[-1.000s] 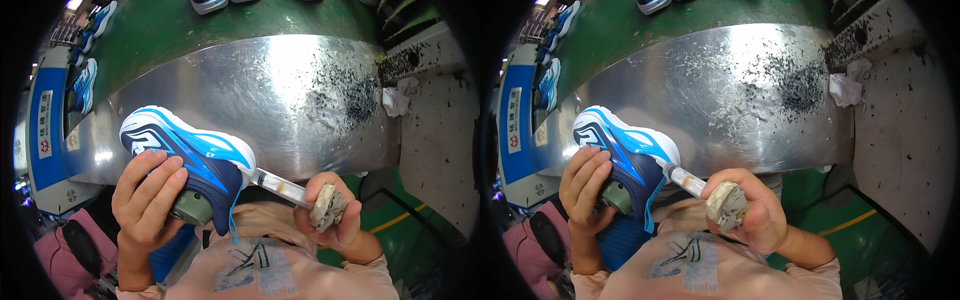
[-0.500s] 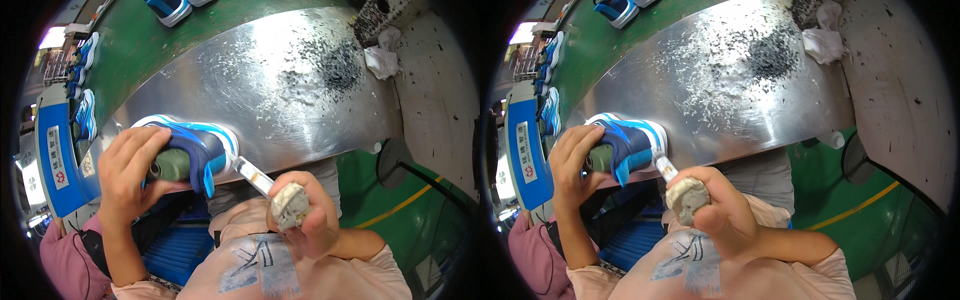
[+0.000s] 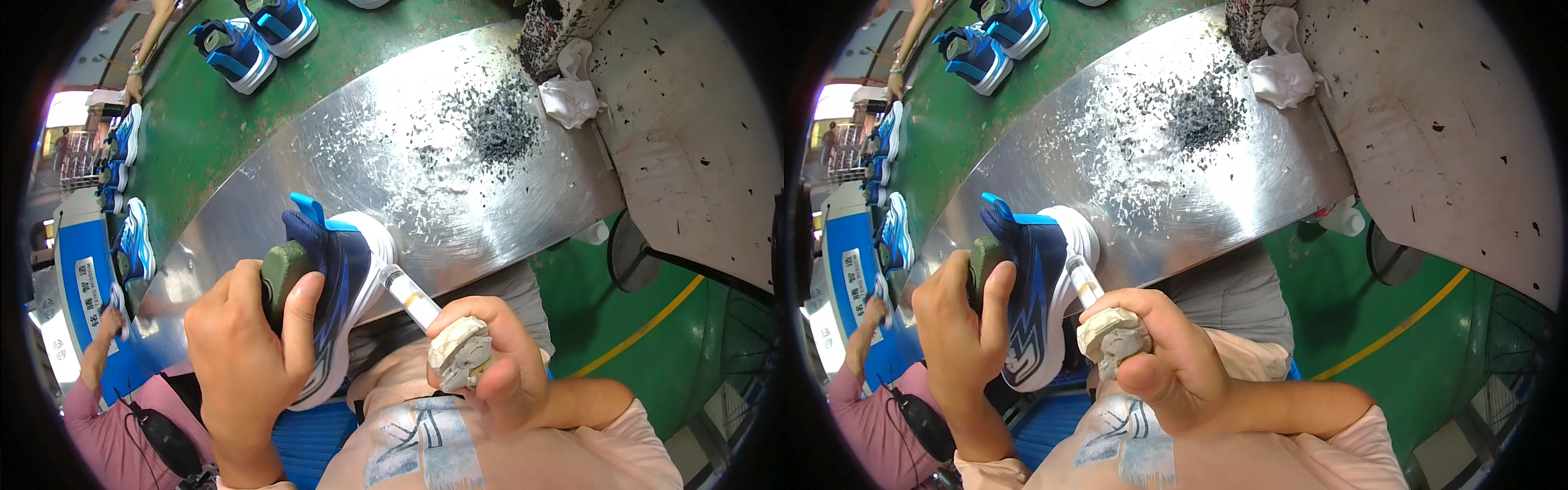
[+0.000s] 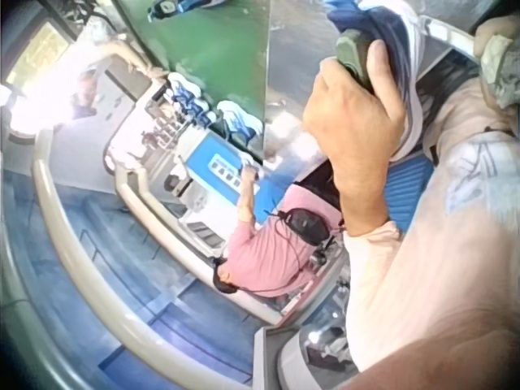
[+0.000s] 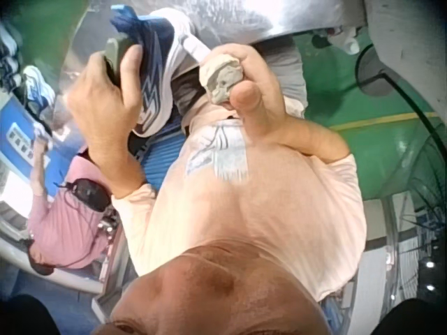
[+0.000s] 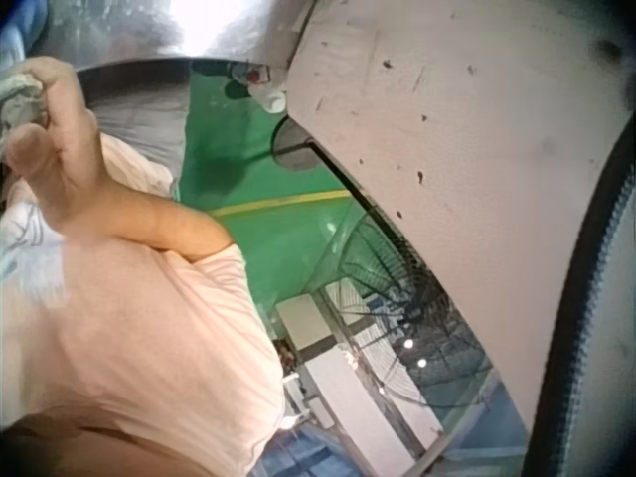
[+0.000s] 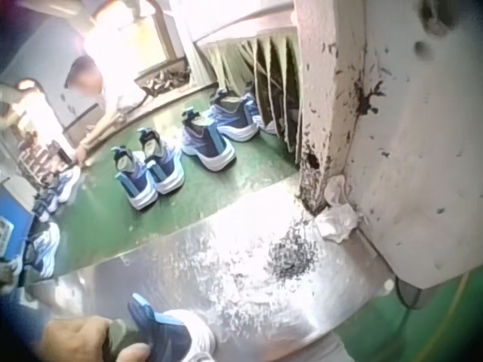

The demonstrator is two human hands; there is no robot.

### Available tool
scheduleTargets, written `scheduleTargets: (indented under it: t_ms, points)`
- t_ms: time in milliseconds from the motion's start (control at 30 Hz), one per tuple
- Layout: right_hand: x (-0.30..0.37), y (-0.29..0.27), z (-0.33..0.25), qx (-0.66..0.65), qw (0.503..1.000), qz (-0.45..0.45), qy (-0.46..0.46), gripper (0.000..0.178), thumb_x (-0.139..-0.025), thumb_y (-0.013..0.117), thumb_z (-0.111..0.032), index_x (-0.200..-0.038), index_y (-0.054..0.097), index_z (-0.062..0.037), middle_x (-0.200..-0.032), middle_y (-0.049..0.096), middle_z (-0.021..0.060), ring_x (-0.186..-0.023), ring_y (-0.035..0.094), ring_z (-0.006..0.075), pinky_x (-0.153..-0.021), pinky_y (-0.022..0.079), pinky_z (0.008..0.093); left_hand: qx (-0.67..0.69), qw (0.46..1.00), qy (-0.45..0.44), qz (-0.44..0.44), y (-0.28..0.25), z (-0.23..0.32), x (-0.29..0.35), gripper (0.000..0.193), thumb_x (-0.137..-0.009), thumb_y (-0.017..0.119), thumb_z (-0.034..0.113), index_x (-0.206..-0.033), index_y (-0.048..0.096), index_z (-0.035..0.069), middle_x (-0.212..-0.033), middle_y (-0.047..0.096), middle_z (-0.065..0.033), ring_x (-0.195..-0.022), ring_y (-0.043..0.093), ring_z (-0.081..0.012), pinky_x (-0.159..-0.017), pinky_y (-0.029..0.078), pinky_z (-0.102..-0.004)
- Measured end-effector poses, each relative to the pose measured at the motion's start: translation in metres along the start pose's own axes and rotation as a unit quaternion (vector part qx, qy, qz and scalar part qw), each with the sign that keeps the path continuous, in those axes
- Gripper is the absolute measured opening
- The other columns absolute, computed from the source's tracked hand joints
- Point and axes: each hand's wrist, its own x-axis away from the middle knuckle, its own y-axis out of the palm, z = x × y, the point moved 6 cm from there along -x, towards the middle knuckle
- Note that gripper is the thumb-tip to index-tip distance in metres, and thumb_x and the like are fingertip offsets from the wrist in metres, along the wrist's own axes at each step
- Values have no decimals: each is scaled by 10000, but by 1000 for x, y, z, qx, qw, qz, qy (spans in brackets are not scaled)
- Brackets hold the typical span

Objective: The person applies adhesive to the side of a shoe using a syringe and then places the shoe onto a moving conveyor belt.

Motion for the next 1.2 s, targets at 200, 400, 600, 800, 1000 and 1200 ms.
scheduleTargets:
  t_ms: [200, 400, 600, 800, 1000, 1200]
  points:
    - [7, 14, 0, 50, 998, -12, -32, 596, -926, 471, -471, -1248, 390, 23, -981, 539, 48, -812, 491, 72, -711, 424, 214, -72, 997, -38, 8, 1, 10, -2, 390, -867, 607, 249, -631, 450, -20, -568, 507, -225, -526, 516, -417, -494, 373, -466]
    - [17, 33, 6, 130, 984, -47, -116, 518, -921, 563, -351, -1243, 396, 18, -970, 575, 91, -761, 570, 110, -628, 471, 223, -66, 995, -70, 14, -1, 5, -6, 438, -888, 570, 277, -598, 498, -43, -561, 526, -261, -551, 534, -441, -537, 394, -485]
    - [27, 45, 18, 175, 976, -80, -107, 544, -885, 625, -346, -1227, 413, 20, -956, 584, 96, -728, 568, 117, -634, 472, 236, -25, 995, -87, 35, -4, -12, -3, 433, -892, 556, 282, -664, 565, -86, -566, 526, -282, -570, 549, -447, -562, 415, -489]
    - [5, 0, 17, -193, 980, 23, 44, 560, -942, 300, -599, -1156, 456, -106, -608, 357, -47, -527, 287, 48, -453, 226, 207, 103, 988, -110, 22, -3, -17, 24, 398, -886, 553, 242, -1215, 542, 17, -964, 566, -304, -843, 588, -408, -735, 446, -447]
    - [-74, 15, 36, -306, 923, -37, 231, 508, -976, 296, -525, -1153, 536, -113, -628, 303, -59, -520, 226, 61, -433, 201, 197, 147, 961, 232, -23, -12, -44, 50, 514, -611, 772, 261, -1053, 627, 42, -1329, 457, -220, -1300, 350, -436, -1048, 258, -575]
    - [-109, 109, 26, 105, 907, -187, 362, 417, -969, 386, -482, -903, 548, -104, -618, 436, -34, -462, 314, 39, -388, 207, 202, 59, 950, 199, 233, 5, -81, 130, 168, -749, 651, 57, -897, 595, 112, -951, 643, -110, -905, 658, -277, -799, 533, -372]
